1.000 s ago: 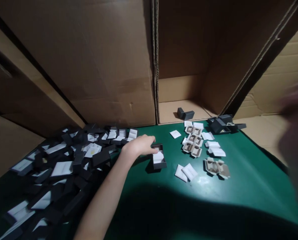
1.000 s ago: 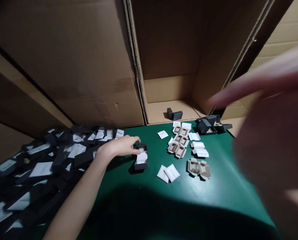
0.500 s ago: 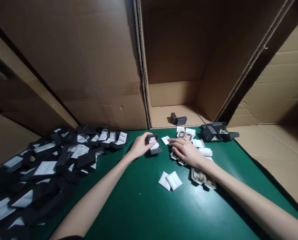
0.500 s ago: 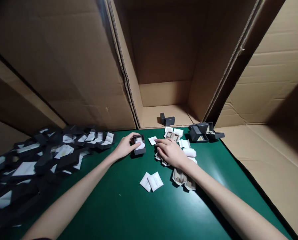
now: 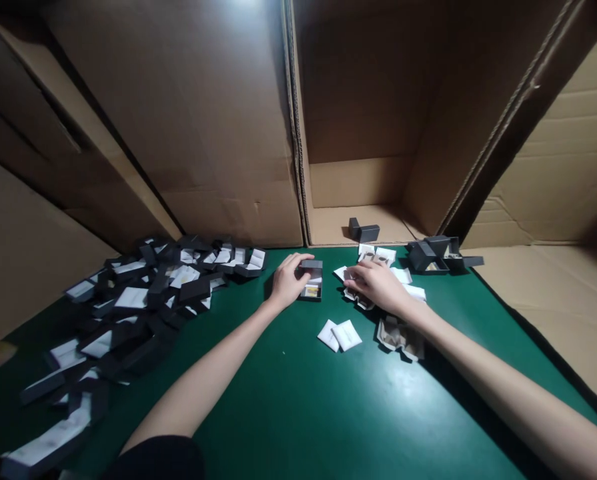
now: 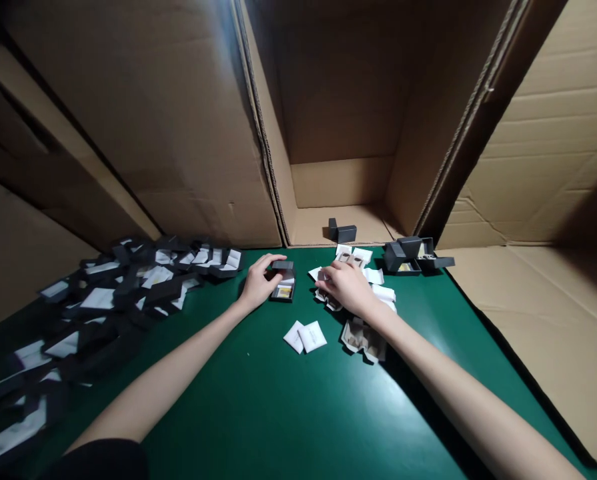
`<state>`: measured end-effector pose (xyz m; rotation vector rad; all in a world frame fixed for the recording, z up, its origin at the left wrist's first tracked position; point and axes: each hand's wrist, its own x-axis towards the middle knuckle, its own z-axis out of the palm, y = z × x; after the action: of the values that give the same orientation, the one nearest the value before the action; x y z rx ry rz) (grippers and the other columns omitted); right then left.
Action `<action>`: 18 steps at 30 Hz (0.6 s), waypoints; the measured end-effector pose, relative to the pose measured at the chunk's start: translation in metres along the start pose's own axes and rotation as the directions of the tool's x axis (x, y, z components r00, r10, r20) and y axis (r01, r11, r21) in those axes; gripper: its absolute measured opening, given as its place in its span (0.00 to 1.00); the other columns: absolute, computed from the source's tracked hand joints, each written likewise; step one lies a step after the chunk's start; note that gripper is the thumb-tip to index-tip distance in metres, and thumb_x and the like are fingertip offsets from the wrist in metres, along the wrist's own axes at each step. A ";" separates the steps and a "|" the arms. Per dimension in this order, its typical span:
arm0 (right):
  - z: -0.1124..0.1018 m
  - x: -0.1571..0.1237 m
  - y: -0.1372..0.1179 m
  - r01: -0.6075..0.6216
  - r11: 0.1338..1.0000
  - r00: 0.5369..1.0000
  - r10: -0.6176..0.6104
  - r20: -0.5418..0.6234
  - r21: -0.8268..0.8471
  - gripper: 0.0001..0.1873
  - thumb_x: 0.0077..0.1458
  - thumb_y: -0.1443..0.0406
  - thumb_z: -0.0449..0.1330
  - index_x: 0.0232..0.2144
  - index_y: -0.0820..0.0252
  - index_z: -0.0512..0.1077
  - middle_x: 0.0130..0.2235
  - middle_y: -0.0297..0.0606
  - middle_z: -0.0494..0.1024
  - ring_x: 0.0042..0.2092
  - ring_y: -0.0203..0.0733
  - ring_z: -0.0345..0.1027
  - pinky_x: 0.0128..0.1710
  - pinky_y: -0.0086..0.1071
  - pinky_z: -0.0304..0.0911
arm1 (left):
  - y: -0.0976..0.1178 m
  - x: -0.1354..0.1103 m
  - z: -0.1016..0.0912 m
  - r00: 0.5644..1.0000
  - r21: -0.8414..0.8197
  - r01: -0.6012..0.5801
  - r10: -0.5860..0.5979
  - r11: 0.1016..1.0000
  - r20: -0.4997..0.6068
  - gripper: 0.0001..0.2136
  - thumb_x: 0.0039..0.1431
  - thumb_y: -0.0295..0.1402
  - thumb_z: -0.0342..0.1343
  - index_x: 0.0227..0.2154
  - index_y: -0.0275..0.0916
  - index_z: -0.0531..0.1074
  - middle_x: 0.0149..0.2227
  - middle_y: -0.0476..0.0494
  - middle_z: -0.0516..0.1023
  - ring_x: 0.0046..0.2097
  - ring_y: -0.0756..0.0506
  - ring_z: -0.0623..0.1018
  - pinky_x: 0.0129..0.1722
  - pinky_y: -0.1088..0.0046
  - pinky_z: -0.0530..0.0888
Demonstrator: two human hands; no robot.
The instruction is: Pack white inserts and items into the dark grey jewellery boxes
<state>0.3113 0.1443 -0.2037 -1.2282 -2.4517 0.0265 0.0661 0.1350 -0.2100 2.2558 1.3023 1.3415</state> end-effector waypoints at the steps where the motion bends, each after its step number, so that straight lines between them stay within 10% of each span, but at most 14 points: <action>1: -0.004 -0.002 0.001 0.026 1.000 1.000 -0.026 0.003 0.007 0.18 0.60 0.55 0.52 0.42 0.62 0.72 0.40 0.44 0.73 0.41 0.47 0.66 0.46 0.43 0.60 | 0.001 -0.002 0.001 1.000 0.011 0.004 -0.004 1.000 -0.005 0.20 0.50 0.16 0.52 0.45 0.41 0.69 0.44 0.49 0.69 0.47 0.47 0.69 0.42 0.77 0.67; 7: -0.017 -0.045 -0.002 0.076 0.995 0.996 -0.072 -0.060 0.064 0.28 0.60 0.53 0.51 0.55 0.66 0.62 0.55 0.46 0.64 0.55 0.49 0.59 0.54 0.43 0.58 | -0.008 -0.008 0.013 0.972 0.086 0.218 -0.225 0.972 0.076 0.09 0.56 0.26 0.57 0.40 0.34 0.71 0.37 0.43 0.71 0.39 0.42 0.72 0.36 0.71 0.68; 18: -0.015 -0.098 -0.009 0.042 0.997 0.985 -0.031 -0.167 0.066 0.16 0.53 0.52 0.59 0.32 0.59 0.73 0.45 0.39 0.70 0.45 0.44 0.65 0.43 0.39 0.62 | 0.024 -0.045 0.013 0.937 -0.432 0.248 -0.328 0.867 -0.122 0.12 0.48 0.28 0.55 0.37 0.32 0.69 0.37 0.42 0.72 0.39 0.43 0.73 0.33 0.75 0.71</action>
<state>0.3616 0.0608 -0.2215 -1.1095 -2.3088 -0.0015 0.0817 0.0888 -0.2309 1.6128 1.2133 1.5710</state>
